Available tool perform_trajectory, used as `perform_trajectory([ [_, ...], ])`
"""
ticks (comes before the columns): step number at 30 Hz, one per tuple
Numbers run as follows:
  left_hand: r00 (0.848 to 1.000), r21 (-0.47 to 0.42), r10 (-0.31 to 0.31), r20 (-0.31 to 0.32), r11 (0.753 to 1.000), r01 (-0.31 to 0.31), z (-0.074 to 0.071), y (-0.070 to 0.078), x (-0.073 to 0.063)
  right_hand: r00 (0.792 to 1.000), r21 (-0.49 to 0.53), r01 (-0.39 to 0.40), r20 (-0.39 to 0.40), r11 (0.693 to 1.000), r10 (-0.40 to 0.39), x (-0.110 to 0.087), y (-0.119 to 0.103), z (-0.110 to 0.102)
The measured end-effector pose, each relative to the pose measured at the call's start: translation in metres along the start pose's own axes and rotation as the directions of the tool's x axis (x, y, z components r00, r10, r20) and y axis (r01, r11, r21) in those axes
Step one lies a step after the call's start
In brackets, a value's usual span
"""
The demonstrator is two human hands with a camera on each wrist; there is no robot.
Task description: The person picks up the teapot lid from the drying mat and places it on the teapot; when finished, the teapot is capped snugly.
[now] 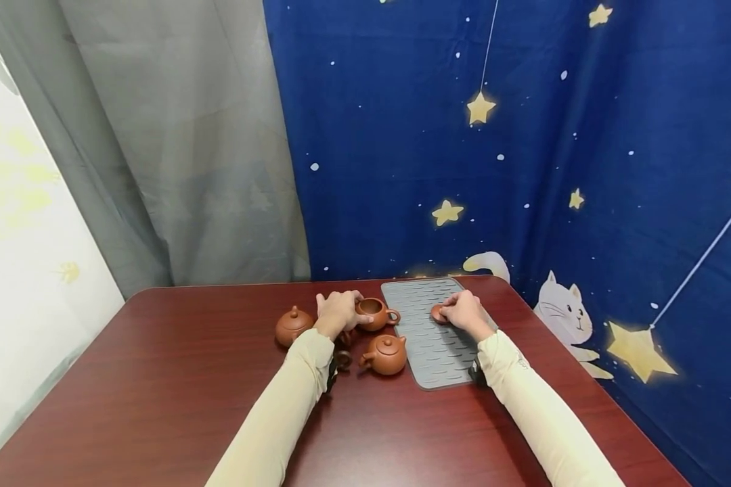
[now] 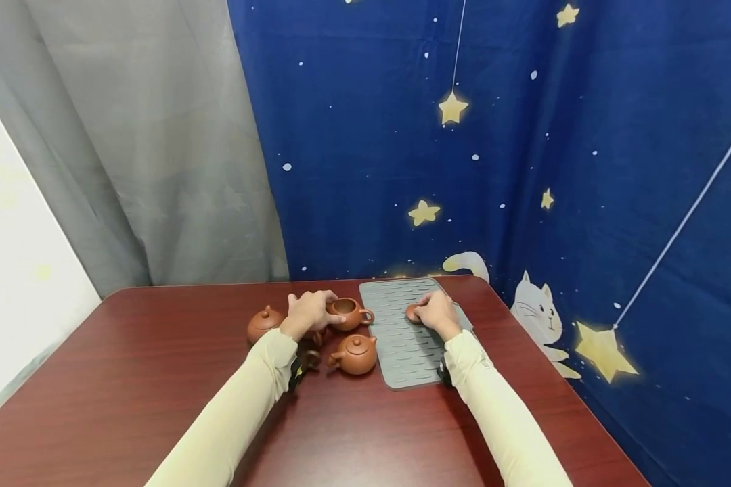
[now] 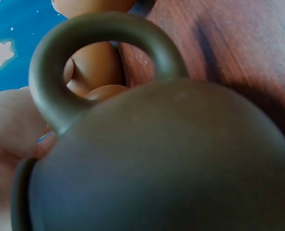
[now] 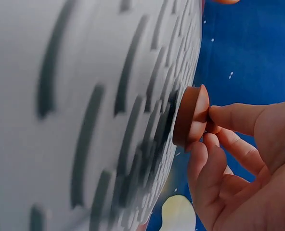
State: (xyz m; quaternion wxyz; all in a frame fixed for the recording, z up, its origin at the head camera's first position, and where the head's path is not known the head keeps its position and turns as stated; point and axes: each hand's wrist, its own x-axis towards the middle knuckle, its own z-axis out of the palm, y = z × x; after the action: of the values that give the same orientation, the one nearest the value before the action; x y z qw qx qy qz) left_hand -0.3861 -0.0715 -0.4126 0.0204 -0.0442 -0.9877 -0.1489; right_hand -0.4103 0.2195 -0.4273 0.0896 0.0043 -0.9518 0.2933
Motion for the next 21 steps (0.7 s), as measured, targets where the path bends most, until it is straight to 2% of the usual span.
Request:
perform_trajectory([
  [8, 1.000, -0.007, -0.010, -0.011, 1.000, 0.010, 0.000, 0.002, 0.003, 0.998, 0.061, 0.064, -0.016, 0.996, -0.063, -0.007, -0.024, 0.006],
  [14, 1.000, -0.022, -0.007, -0.021, 1.000, 0.007, 0.000, 0.002, 0.006, 0.998, 0.112, 0.062, -0.013, 0.992, -0.060, -0.012, -0.050, 0.010],
  [21, 1.000, -0.026, -0.001, -0.020, 1.000, 0.000, -0.004, 0.001, 0.000, 0.996, 0.170, 0.089, -0.024, 0.981, -0.087, -0.015, -0.077, 0.015],
])
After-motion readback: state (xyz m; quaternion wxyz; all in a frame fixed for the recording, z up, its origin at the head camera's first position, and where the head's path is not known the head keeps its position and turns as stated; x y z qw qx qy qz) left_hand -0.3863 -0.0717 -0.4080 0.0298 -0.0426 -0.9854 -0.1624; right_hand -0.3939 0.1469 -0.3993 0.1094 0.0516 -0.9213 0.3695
